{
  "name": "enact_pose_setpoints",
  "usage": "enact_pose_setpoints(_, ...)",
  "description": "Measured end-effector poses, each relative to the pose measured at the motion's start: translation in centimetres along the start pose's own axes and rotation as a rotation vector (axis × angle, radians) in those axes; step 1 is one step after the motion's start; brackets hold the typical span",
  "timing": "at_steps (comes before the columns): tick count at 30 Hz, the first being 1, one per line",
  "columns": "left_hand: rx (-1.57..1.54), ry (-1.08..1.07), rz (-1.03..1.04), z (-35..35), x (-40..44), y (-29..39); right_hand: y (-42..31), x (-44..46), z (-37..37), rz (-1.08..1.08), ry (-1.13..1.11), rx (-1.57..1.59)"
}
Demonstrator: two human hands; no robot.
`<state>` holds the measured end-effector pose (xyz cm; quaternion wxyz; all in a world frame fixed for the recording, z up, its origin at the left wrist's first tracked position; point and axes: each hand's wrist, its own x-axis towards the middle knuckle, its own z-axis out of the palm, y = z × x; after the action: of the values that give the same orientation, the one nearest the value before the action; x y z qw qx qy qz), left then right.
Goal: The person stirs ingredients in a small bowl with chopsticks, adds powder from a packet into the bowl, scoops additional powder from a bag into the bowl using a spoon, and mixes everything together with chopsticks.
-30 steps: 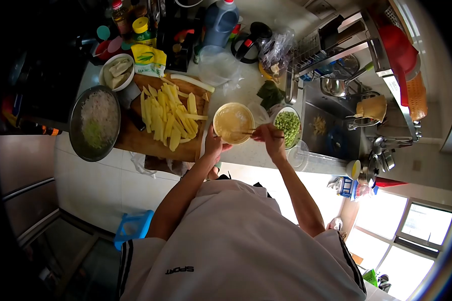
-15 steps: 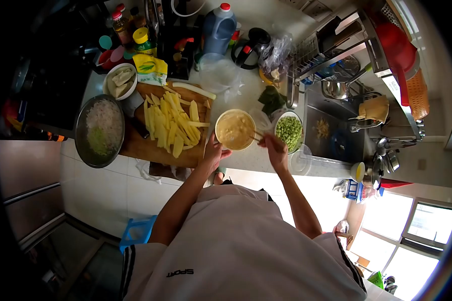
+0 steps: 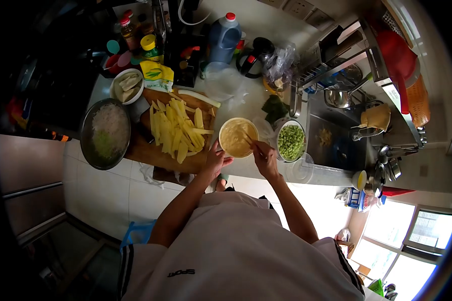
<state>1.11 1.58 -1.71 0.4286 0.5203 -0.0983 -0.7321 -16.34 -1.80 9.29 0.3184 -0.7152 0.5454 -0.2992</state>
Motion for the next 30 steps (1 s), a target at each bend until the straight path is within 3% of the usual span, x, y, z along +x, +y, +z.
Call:
enact_pose_setpoints(5, -0.026, -0.011, 0.013, -0.1, 0.1, -0.1, -0.1, -0.6, 2.2, -0.178, -0.028, 0.026)
enact_pose_setpoints(9, -0.054, 0.014, 0.026, 0.3, 0.0, 0.6, -0.4, -1.3, 1.0, -0.021, -0.019, 0.005)
enact_pose_setpoints(12, -0.029, 0.004, 0.045, 0.5, 0.1, 0.1, -1.5, -0.5, 2.1, -0.204, -0.078, 0.023)
enact_pose_setpoints(14, -0.028, 0.001, 0.071, 0.8, -0.5, 0.4, -0.4, 0.7, 1.0, -0.07, -0.033, 0.069)
enact_pose_setpoints(15, -0.007, 0.014, 0.054, 0.8, -0.8, 0.6, -0.7, 0.2, 0.2, -0.079, -0.056, -0.049)
enact_pose_setpoints(19, 0.017, 0.051, 0.011, 1.5, -0.6, 1.3, -2.2, -0.1, 2.0, -0.187, -0.076, 0.041)
enact_pose_setpoints(22, 0.027, 0.066, -0.002, 1.3, -0.8, 1.1, -1.4, 0.8, 0.1, -0.052, -0.012, -0.048)
enact_pose_setpoints(26, 0.001, 0.049, 0.019, 1.6, -0.5, 1.4, -2.6, -0.1, 2.2, -0.228, -0.087, -0.06)
enact_pose_setpoints(30, 0.006, 0.026, 0.043, 1.2, 0.0, 1.3, -2.1, 1.2, 0.6, -0.121, -0.032, -0.021)
